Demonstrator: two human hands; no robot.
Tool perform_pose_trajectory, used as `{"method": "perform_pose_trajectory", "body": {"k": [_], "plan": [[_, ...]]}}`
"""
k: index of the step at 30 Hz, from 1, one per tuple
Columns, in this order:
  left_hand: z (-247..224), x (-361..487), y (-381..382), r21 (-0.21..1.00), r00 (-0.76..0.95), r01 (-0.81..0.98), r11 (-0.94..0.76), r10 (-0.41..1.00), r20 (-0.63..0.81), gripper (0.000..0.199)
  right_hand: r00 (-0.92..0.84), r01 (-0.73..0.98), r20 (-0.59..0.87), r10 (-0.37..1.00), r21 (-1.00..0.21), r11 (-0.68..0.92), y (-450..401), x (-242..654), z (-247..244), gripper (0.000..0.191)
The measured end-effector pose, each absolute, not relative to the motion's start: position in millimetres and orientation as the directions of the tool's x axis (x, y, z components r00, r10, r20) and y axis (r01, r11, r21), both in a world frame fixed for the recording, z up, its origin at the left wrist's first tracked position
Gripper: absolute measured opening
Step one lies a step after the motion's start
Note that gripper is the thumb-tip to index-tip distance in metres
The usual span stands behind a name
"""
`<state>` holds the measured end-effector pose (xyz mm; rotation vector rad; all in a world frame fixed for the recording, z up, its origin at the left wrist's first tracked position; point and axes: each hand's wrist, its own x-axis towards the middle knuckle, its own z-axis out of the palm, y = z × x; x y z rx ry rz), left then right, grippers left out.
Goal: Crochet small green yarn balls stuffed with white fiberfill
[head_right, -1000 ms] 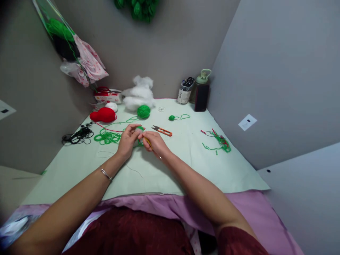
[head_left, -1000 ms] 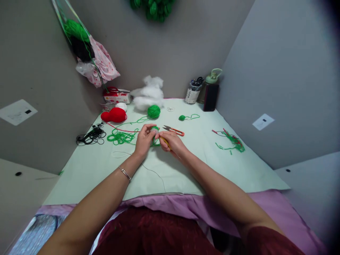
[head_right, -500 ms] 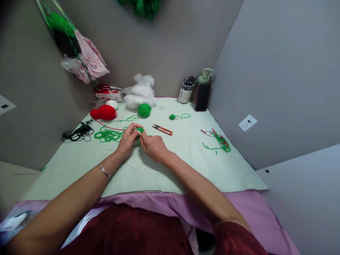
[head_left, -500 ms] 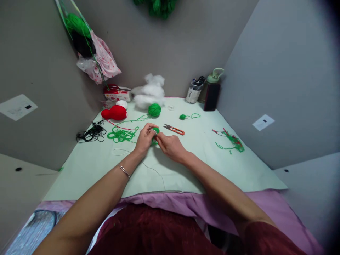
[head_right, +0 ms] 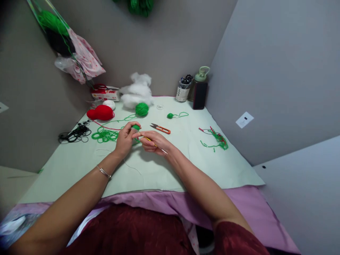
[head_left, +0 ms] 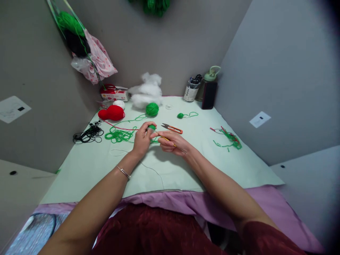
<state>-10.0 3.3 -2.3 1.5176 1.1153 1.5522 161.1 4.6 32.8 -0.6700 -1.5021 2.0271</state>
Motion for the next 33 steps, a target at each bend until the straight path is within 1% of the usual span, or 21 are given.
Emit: {"method": "perform_pose_trajectory", "body": {"k": [2,5,9,13,15,17,18,19,20,21,22,23,24,26,28,29,30,31,33], "plan": [[-3,-11,3,0.897,-0.09,0.139,-0.42,0.896,0.434,0.012,-0.76,-0.146,-0.116,0.64,-0.928,-0.342,5,163,33,0.028],[-6,-13,5,0.869,-0.084,0.194,-0.454,0.875,0.476,0.013,-0.765,-0.158,-0.143,0.628,-0.903,-0.399,4,162,31,0.028],[-7,-16,5,0.841,-0.077,0.228,-0.491,0.852,0.518,0.012,-0.769,-0.218,-0.151,0.621,-0.851,-0.477,3,157,27,0.03],[-5,-15,3,0.839,-0.091,0.204,-0.504,0.844,0.529,0.012,-0.786,-0.24,-0.125,0.605,-0.841,-0.486,-3,157,24,0.031],[-5,-16,5,0.855,-0.124,0.173,-0.489,0.85,0.512,0.014,-0.846,-0.194,-0.09,0.525,-0.866,-0.461,-10,156,27,0.031],[-6,-19,10,0.881,-0.179,0.131,-0.455,0.863,0.472,0.015,-0.939,-0.067,-0.076,0.335,-0.917,-0.394,-18,155,32,0.035],[-7,-21,14,0.896,-0.206,0.105,-0.431,0.872,0.443,0.014,-0.969,0.015,-0.091,0.228,-0.949,-0.316,-21,154,36,0.039],[-8,-24,17,0.911,-0.228,0.075,-0.405,0.883,0.411,0.014,-0.983,0.097,-0.124,0.133,-0.976,-0.196,-23,155,39,0.041],[-9,-27,20,0.925,-0.24,0.043,-0.378,0.895,0.377,0.014,-0.982,0.162,-0.165,0.088,-0.986,-0.036,-22,157,42,0.042],[-10,-30,23,0.935,-0.244,0.008,-0.354,0.906,0.345,0.013,-0.971,0.216,-0.197,0.133,-0.965,0.15,-20,160,44,0.039],[-10,-31,25,0.943,-0.24,-0.028,-0.333,0.918,0.317,0.013,-0.944,0.291,-0.21,0.255,-0.893,0.344,-16,166,45,0.033],[-10,-32,26,0.947,-0.231,-0.063,-0.315,0.928,0.294,0.013,-0.877,0.404,-0.171,0.45,-0.77,0.494,-11,173,45,0.023],[-9,-31,26,0.949,-0.216,-0.096,-0.302,0.936,0.276,0.013,-0.817,0.474,-0.134,0.561,-0.711,0.52,-5,181,45,0.016],[-5,-27,23,0.947,-0.179,-0.151,-0.283,0.95,0.255,0.014,-0.725,0.559,-0.077,0.685,-0.647,0.518,6,194,42,0.013],[-1,-20,17,0.943,-0.138,-0.192,-0.273,0.958,0.25,0.016,-0.625,0.599,0.022,0.78,-0.628,0.498,14,198,38,0.019],[0,-16,15,0.94,-0.118,-0.207,-0.271,0.961,0.251,0.017,-0.57,0.596,0.087,0.817,-0.64,0.484,16,194,36,0.024],[1,-13,12,0.938,-0.102,-0.22,-0.269,0.962,0.252,0.017,-0.484,0.55,0.18,0.856,-0.699,0.458,18,187,33,0.026],[2,-10,10,0.936,-0.089,-0.232,-0.265,0.964,0.251,0.017,-0.436,0.441,0.23,0.87,-0.788,0.429,18,178,30,0.028],[1,-7,8,0.935,-0.08,-0.253,-0.248,0.969,0.235,0.016,-0.495,0.351,0.211,0.843,-0.839,0.416,19,158,25,0.027]]}}
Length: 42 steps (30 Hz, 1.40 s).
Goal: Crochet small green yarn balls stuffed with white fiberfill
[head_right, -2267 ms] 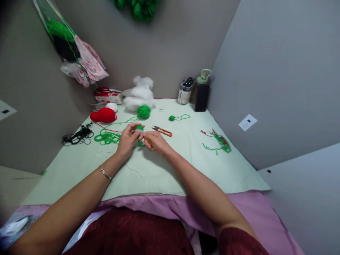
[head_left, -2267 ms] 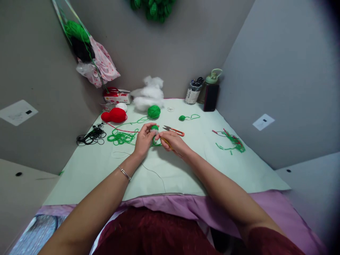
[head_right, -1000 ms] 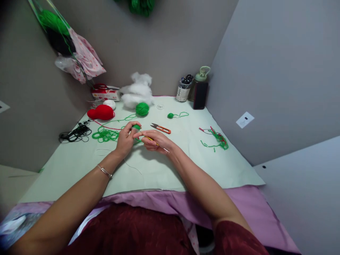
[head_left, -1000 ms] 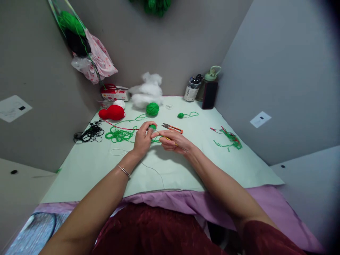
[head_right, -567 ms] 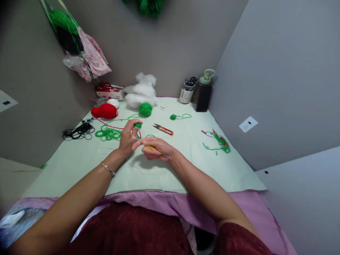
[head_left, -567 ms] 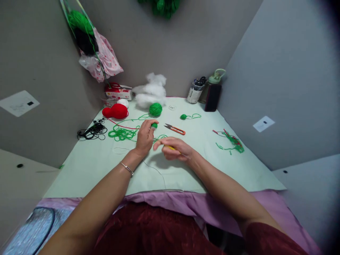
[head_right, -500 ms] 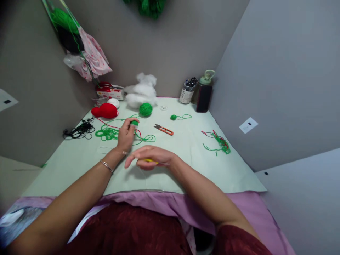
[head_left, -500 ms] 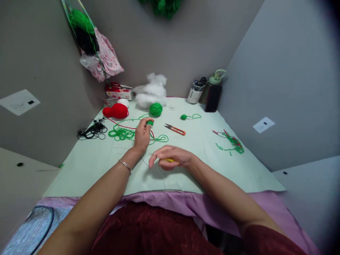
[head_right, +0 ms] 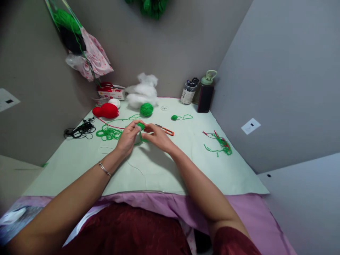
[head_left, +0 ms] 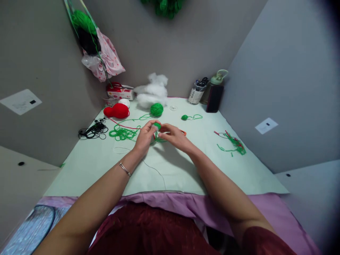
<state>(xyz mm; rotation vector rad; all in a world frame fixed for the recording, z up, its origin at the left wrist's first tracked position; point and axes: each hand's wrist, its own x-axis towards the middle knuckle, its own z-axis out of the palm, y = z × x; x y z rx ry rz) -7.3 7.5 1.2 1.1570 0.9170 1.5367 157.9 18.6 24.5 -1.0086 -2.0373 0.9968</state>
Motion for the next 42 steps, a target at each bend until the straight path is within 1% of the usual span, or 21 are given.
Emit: {"method": "perform_pose_trajectory", "body": {"k": [2,5,6,8,9,10,12,14,15,17,18,22,24,29,35,42], "plan": [[-1,-8,8,0.936,-0.099,-0.269,-0.227,0.973,0.208,0.015,-0.559,0.308,0.179,0.81,-0.862,0.403,18,143,20,0.024],[-3,-13,11,0.934,-0.148,-0.287,-0.214,0.973,0.177,0.011,-0.566,0.289,0.181,0.804,-0.87,0.399,13,138,22,0.036],[-3,-15,12,0.933,-0.156,-0.293,-0.211,0.973,0.171,0.01,-0.529,0.284,0.215,0.821,-0.866,0.411,11,138,25,0.037],[-4,-15,13,0.932,-0.154,-0.304,-0.199,0.975,0.158,0.01,-0.426,0.249,0.335,0.84,-0.85,0.465,4,140,32,0.033],[-4,-15,14,0.931,-0.147,-0.31,-0.191,0.977,0.152,0.012,-0.382,0.203,0.403,0.832,-0.841,0.501,0,140,35,0.03],[-4,-14,14,0.931,-0.138,-0.315,-0.183,0.98,0.145,0.014,-0.37,0.138,0.437,0.82,-0.847,0.514,-4,139,38,0.03],[-4,-11,13,0.93,-0.124,-0.326,-0.171,0.983,0.137,0.019,-0.392,-0.006,0.399,0.829,-0.902,0.431,-7,137,40,0.031],[-3,-9,11,0.927,-0.122,-0.334,-0.174,0.983,0.14,0.022,-0.366,-0.07,0.283,0.887,-0.958,0.277,-6,135,36,0.027],[-2,-8,10,0.924,-0.124,-0.337,-0.179,0.982,0.145,0.022,-0.315,-0.069,0.23,0.921,-0.973,0.22,-3,135,33,0.024],[-1,-6,9,0.92,-0.131,-0.341,-0.193,0.979,0.157,0.022,-0.215,-0.029,0.172,0.961,-0.985,0.17,4,136,27,0.024],[0,-5,8,0.918,-0.13,-0.344,-0.197,0.978,0.161,0.022,-0.215,-0.009,0.156,0.964,-0.987,0.158,8,137,23,0.026],[0,-1,4,0.914,-0.087,-0.363,-0.182,0.983,0.161,0.021,-0.387,0.05,0.111,0.915,-0.989,0.141,14,139,16,0.039],[-1,1,3,0.912,-0.077,-0.37,-0.179,0.984,0.162,0.02,-0.417,0.069,0.109,0.902,-0.986,0.151,13,138,14,0.046],[-3,2,2,0.905,-0.061,-0.391,-0.169,0.986,0.158,0.02,-0.362,0.096,0.106,0.926,-0.984,0.15,12,137,10,0.046],[-2,1,2,0.896,0.022,-0.429,-0.119,0.99,0.142,0.026,-0.311,0.113,0.078,0.947,-0.986,0.119,16,138,7,0.045],[0,1,0,0.861,0.084,-0.503,-0.076,0.987,0.137,0.028,-0.247,0.15,0.067,0.967,-0.983,0.107,16,139,9,0.04]]}}
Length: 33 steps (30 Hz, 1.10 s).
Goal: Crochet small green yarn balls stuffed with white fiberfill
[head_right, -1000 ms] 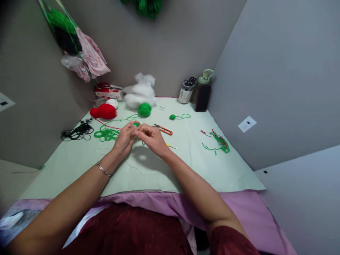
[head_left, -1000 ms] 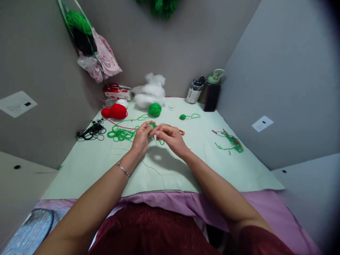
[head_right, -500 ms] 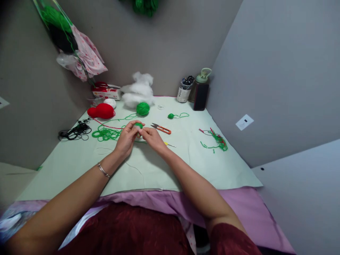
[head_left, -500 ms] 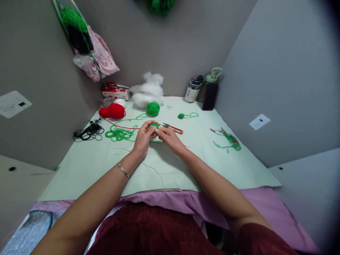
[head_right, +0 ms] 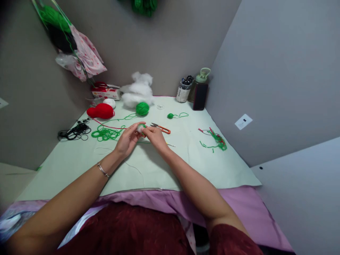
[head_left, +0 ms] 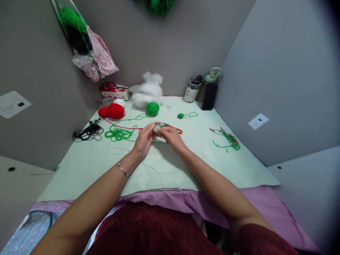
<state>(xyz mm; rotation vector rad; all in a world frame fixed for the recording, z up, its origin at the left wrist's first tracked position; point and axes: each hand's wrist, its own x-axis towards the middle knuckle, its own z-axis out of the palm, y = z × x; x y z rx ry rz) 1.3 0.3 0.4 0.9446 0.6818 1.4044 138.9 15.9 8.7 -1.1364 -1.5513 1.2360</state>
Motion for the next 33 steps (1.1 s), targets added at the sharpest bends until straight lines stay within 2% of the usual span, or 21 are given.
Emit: {"method": "perform_pose_trajectory", "body": {"k": [2,10,17,19,22,28,33], "plan": [[0,1,1,0.854,0.092,-0.515,-0.07,0.986,0.137,0.033,-0.232,0.173,0.067,0.97,-0.979,0.11,16,139,9,0.04],[0,0,2,0.877,0.134,-0.48,-0.036,0.984,0.114,0.033,-0.213,0.351,0.105,0.971,-0.92,0.176,17,144,11,0.04],[-2,-1,4,0.894,0.081,-0.447,-0.041,0.993,0.086,0.027,-0.245,0.625,0.199,0.949,-0.716,0.312,4,146,18,0.028],[-4,-1,5,0.897,0.034,-0.437,-0.063,0.996,0.087,0.024,-0.285,0.669,0.207,0.936,-0.657,0.349,-3,142,19,0.023],[-9,0,5,0.902,-0.031,-0.423,-0.09,0.996,0.084,0.019,-0.324,0.698,0.206,0.923,-0.606,0.381,-11,134,17,0.024],[-11,3,4,0.895,-0.121,-0.429,-0.123,0.99,0.078,0.014,-0.293,0.653,0.232,0.928,-0.66,0.371,-6,131,18,0.028],[-4,3,1,0.892,-0.061,-0.436,-0.115,0.993,0.098,0.016,-0.228,0.567,0.221,0.948,-0.762,0.313,10,137,12,0.037]]}}
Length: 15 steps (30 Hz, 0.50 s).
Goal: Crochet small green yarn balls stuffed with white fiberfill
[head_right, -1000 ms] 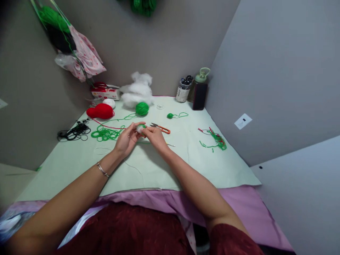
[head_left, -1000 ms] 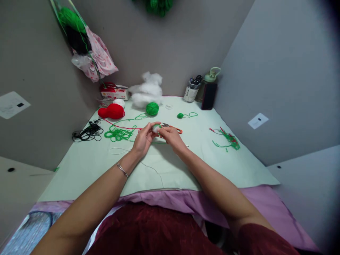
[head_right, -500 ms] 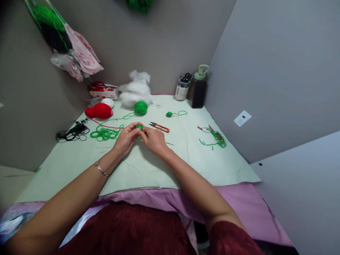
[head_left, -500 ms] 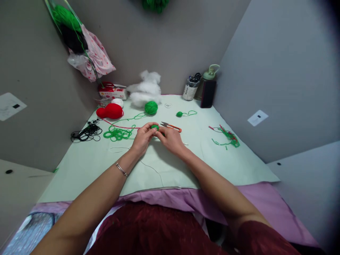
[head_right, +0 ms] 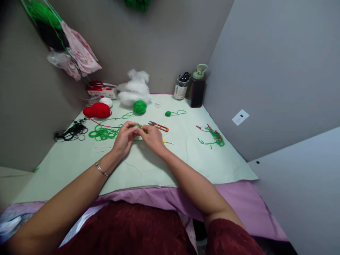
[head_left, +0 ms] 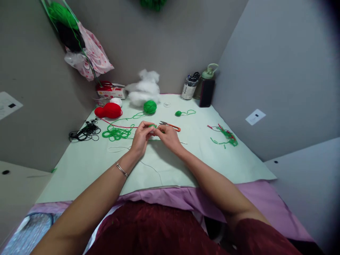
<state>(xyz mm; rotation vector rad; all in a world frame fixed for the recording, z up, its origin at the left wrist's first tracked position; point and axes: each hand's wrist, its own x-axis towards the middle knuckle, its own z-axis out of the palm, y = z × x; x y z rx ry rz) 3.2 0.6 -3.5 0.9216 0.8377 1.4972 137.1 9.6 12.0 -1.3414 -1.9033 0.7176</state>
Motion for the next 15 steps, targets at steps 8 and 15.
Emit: {"method": "perform_pose_trajectory", "body": {"k": [8,15], "plan": [[1,3,1,0.907,0.034,-0.406,-0.112,0.99,0.138,0.029,-0.252,0.529,0.209,0.945,-0.788,0.315,20,146,9,0.038],[-12,-1,7,0.926,-0.098,-0.35,-0.141,0.989,0.114,0.024,-0.354,0.674,0.222,0.909,-0.613,0.412,-9,136,17,0.024]]}}
